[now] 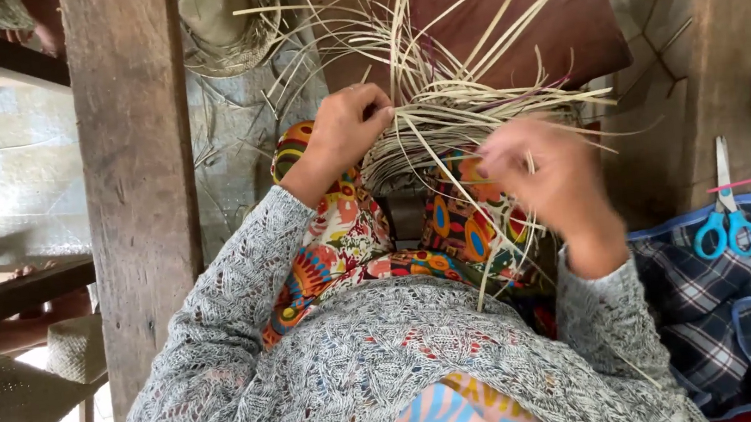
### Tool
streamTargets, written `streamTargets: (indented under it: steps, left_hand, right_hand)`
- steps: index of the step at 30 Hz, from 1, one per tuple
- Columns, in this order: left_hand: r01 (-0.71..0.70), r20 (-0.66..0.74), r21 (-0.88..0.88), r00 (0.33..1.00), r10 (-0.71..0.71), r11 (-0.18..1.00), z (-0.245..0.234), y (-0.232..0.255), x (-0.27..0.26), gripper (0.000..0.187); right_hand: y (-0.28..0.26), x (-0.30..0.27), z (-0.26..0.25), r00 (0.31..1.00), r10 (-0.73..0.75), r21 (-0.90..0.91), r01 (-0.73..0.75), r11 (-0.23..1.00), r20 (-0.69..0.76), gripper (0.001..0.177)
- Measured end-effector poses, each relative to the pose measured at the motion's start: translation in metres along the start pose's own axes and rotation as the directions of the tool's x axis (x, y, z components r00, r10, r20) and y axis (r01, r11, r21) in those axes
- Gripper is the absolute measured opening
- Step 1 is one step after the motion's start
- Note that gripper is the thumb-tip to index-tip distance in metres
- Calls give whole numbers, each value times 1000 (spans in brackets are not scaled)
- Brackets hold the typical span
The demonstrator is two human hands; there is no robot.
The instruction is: The person is weaving thin strips of dried plant fiber together to create a basket or hat.
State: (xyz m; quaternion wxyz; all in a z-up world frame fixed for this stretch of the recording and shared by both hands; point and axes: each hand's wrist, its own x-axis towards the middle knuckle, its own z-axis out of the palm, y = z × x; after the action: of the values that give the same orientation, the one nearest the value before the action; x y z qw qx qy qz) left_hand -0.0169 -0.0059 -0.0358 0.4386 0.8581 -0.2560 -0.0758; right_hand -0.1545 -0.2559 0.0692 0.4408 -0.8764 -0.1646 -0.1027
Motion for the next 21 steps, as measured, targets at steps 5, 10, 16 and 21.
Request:
streamTargets:
  steps: [5, 10, 16, 21]
  left_hand:
    - [-12, -39, 22, 999, 13, 1000, 4, -5, 1, 16]
    - [-24, -40, -4, 999, 24, 1000, -1, -1, 4, 22]
    - [-9, 23, 15, 1000, 9, 1000, -4, 1, 8, 18]
    - [-181, -68, -45, 982, 178, 982, 8, -17, 4, 6]
  right_hand:
    - [30, -30, 3, 678, 487, -433, -267, 861, 550, 22]
    - [57, -78, -35, 294, 945, -835, -476, 276, 144, 39]
    - [8, -96, -40, 282, 900, -684, -584, 437, 334, 27]
    - [-45, -21, -13, 958, 271, -143, -257, 956, 93, 9]
